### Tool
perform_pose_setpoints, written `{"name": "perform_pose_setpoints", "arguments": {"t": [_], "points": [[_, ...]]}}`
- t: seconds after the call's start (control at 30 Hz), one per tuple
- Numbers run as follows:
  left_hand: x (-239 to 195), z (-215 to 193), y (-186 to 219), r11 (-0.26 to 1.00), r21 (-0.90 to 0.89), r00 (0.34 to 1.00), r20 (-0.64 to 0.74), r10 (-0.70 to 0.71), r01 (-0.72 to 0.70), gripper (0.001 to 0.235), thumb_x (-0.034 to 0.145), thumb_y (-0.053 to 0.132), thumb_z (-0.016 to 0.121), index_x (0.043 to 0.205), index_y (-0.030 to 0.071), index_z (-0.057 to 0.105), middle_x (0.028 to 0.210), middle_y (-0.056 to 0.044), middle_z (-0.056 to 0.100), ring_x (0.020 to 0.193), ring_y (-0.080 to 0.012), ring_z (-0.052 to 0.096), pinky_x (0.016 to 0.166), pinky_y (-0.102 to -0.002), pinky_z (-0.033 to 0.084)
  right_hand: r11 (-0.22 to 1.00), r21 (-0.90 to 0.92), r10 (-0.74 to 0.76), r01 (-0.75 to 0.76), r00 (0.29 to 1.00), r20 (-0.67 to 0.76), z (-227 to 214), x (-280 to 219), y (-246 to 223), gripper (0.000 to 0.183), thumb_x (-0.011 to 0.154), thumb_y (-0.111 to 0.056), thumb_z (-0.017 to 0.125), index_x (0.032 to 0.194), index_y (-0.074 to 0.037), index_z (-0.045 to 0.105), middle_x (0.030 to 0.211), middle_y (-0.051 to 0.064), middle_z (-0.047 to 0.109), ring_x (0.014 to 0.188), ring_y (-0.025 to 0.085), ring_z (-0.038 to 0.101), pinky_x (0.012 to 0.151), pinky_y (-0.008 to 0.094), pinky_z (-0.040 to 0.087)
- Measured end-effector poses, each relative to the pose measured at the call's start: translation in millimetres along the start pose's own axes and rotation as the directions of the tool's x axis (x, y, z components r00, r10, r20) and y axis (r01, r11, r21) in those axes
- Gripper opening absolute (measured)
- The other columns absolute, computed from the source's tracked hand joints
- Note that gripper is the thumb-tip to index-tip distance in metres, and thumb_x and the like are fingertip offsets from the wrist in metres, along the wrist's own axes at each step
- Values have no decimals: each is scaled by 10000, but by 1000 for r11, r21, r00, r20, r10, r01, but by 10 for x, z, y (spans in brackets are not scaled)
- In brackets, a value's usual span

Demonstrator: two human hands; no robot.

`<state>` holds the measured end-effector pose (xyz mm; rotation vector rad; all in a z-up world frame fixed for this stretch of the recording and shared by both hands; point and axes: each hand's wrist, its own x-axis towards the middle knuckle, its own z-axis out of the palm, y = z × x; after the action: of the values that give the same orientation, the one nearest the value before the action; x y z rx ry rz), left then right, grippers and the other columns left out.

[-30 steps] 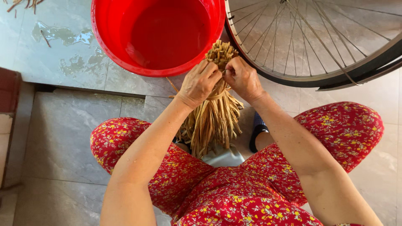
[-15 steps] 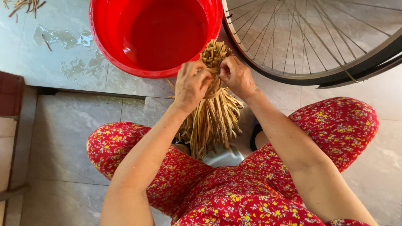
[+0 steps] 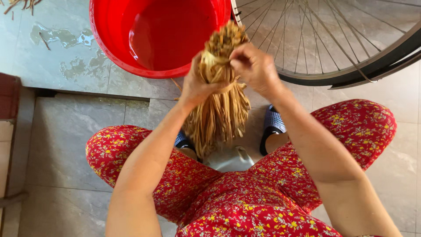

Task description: The person washes dried plant strips in a red basin filled with water, repeatedly submerging and wringing them by hand. They then gather the wet strips into a bundle and tie them together before moving toward a sink.

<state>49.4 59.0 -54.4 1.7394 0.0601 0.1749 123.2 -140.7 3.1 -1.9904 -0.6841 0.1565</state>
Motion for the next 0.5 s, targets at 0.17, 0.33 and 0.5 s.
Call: {"name": "perform_pose_setpoints", "arguments": {"t": [0.17,0.33,0.5], "points": [[171,-335,663,924,-312,970,25,240,-220,1114,755,253,1018,1589,67,304,1458,-109,610,1362,-239,629,1195,-406,531,981,87,-174,172,984,22,-556,-7,-375,642,970,-154,838,1481,-78,457,1368,104,615,1261,210,627,1148,401,510],[195,-589,1133,874,-395,958,-73,278,-283,863,788,222,1023,1436,10,494,1307,-109,670,1200,-227,663,1113,-375,577,942,105,-337,320,901,275,-392,62,-529,1250,700,-246,960,1620,-33,142,1593,176,374,1462,301,360,1206,492,327],[162,-759,1113,840,-504,980,-99,173,-199,933,677,373,994,1394,4,525,1286,-97,663,1231,-230,652,1102,-369,542,977,176,-161,123,962,220,-234,119,-457,940,835,-153,922,1571,-43,348,1416,129,623,1335,242,622,1158,429,500]]}}
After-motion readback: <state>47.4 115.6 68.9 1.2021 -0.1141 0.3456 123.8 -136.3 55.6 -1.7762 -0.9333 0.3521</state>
